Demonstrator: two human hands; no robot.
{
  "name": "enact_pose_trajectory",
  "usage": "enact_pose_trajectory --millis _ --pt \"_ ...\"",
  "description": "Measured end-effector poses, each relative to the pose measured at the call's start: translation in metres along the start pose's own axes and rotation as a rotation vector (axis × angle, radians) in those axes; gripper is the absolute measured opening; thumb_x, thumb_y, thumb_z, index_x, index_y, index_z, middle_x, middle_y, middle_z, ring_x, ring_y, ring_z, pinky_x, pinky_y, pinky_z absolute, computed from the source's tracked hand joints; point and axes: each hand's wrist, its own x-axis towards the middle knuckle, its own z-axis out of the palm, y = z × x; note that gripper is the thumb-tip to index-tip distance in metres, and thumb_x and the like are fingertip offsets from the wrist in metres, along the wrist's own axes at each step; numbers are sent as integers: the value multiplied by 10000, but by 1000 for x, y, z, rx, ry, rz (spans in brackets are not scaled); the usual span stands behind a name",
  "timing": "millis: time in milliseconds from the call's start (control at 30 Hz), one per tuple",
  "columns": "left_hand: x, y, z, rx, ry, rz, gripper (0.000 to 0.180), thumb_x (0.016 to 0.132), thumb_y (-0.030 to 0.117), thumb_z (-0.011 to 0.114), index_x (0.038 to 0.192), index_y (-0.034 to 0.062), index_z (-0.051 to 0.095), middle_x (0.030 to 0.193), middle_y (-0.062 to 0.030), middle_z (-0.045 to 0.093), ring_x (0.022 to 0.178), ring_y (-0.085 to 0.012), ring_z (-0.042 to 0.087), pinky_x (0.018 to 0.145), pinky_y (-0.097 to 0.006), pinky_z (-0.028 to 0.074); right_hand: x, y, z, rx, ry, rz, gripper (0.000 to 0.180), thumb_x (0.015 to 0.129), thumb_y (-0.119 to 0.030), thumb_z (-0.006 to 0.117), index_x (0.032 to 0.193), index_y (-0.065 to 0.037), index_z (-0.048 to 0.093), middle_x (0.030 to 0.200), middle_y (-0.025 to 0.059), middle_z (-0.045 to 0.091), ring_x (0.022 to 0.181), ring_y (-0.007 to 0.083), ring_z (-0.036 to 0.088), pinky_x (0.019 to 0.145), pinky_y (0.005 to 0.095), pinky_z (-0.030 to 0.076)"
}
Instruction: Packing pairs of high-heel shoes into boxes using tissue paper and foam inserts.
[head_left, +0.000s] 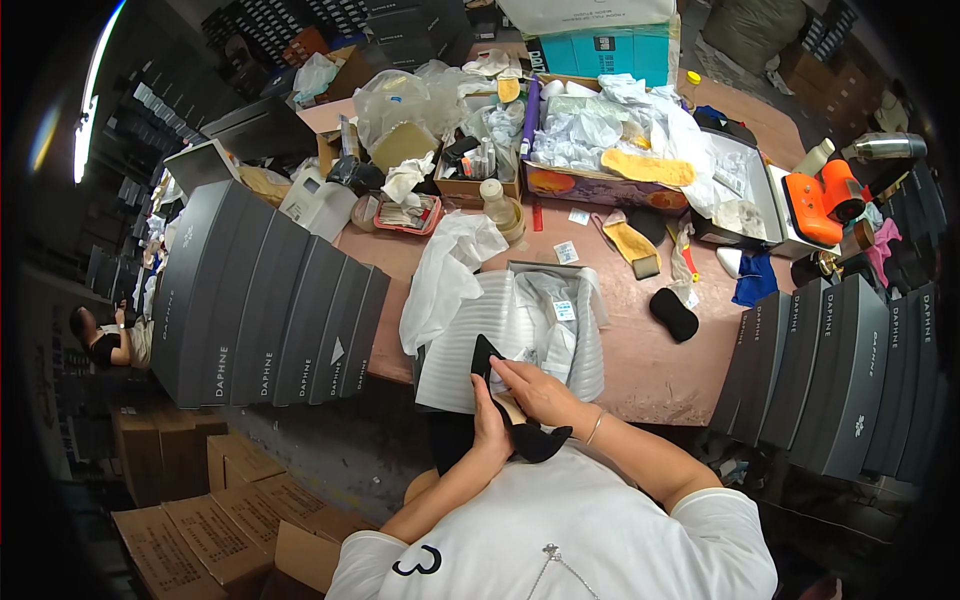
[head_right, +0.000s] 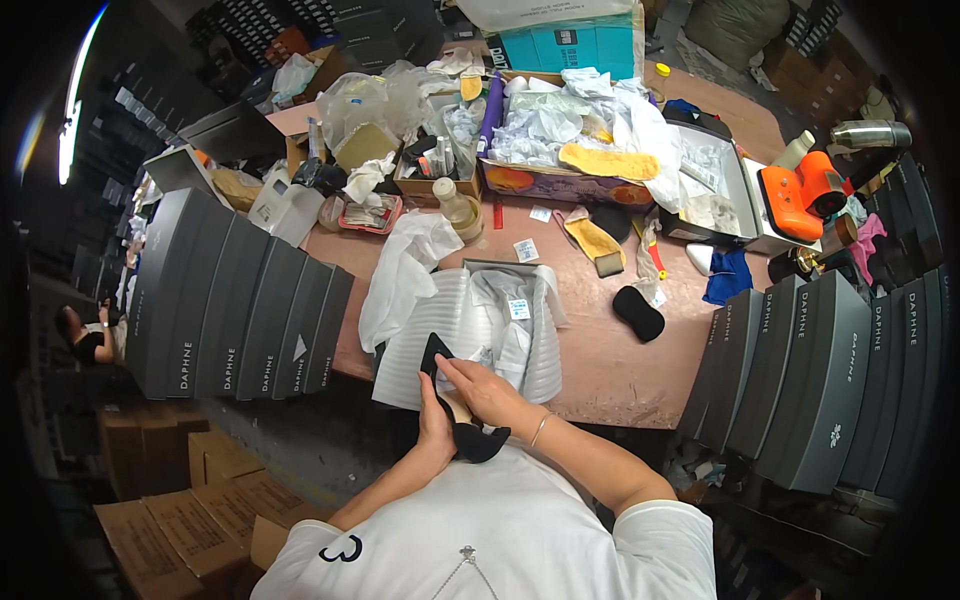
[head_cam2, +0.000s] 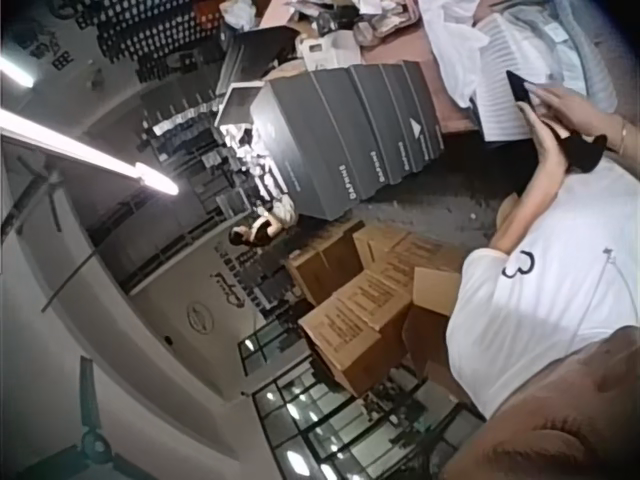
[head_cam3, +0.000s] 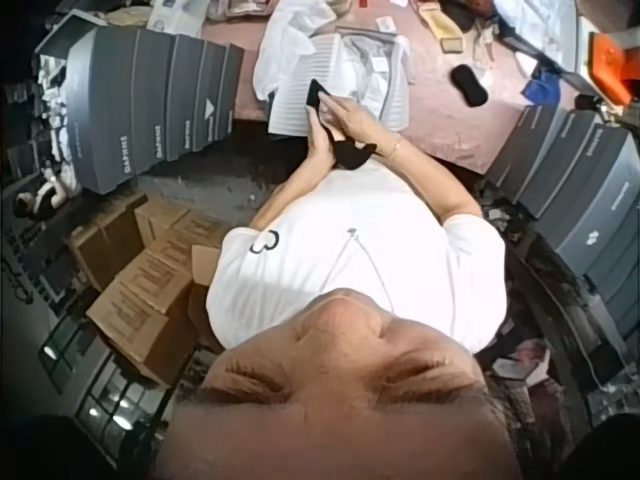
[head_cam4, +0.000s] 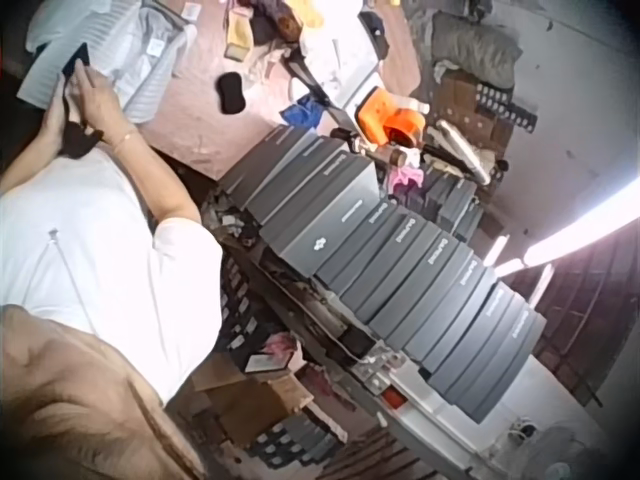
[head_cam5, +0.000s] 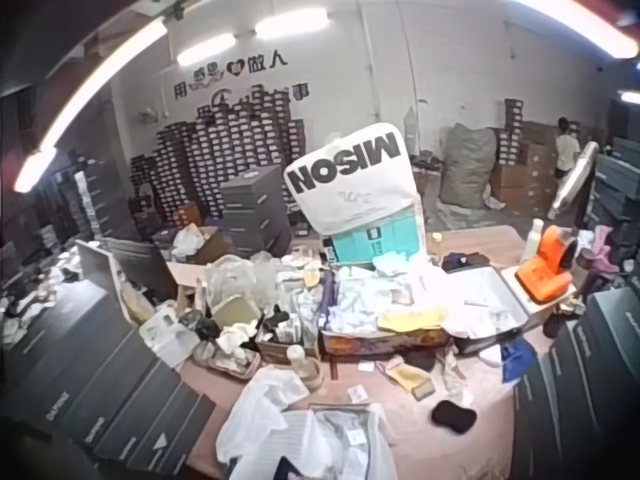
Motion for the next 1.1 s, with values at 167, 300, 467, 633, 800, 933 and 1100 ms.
enact_pose_trajectory --millis 167,300,467,633,800,933,1100 --pt "8 -6 -4 127 30 186 809 904 668 352 1459 132 110 1425 -156 283 1290 -311 381 988 -441 427 18 -2 -10 121 -44 28 846 759 -6 640 1460 5 165 1071 246 563 946 382 554 839 421 453" --pt "13 -18 -17 68 3 194 799 899 674 357 1446 126 160 1388 -135 332 1247 -304 417 975 -437 435 18 -13 -19 164 -144 229 866 743 -107 677 1462 -27 200 1023 216 564 940 370 548 845 402 451" --pt "9 -1 -9 26 -93 61 814 886 696 353 1449 137 173 1296 -108 418 1153 -277 480 951 -418 444 1 -12 -27 160 -99 136 802 774 -147 661 1447 -12 247 1049 223 553 968 351 519 867 405 431" --pt "16 -11 -21 93 -48 111 801 897 683 342 1474 175 119 1364 -118 356 1216 -260 444 971 -404 430 28 -15 -38 198 -276 253 901 811 -418 656 1446 34 205 950 260 582 906 361 559 831 406 443" --pt "6 -5 -7 174 -40 208 820 910 658 345 1450 71 155 1365 -145 391 1256 -265 426 1022 -415 381 26 -13 -50 323 -411 375 1063 716 -551 719 1471 -25 185 869 273 617 795 420 610 734 420 476" --pt "7 14 -4 154 -165 90 768 935 599 384 1445 60 187 1381 -142 390 1282 -267 399 1048 -401 347 23 -10 -44 330 -268 435 913 753 -353 720 1469 -77 225 824 251 612 782 389 628 705 409 475" --pt "27 27 -10 31 -54 39 681 905 655 376 1263 85 482 1193 -108 539 1062 -246 547 884 -402 471 21 -3 -56 331 -120 502 756 750 -209 708 1405 -87 351 827 169 637 775 317 624 731 368 476"
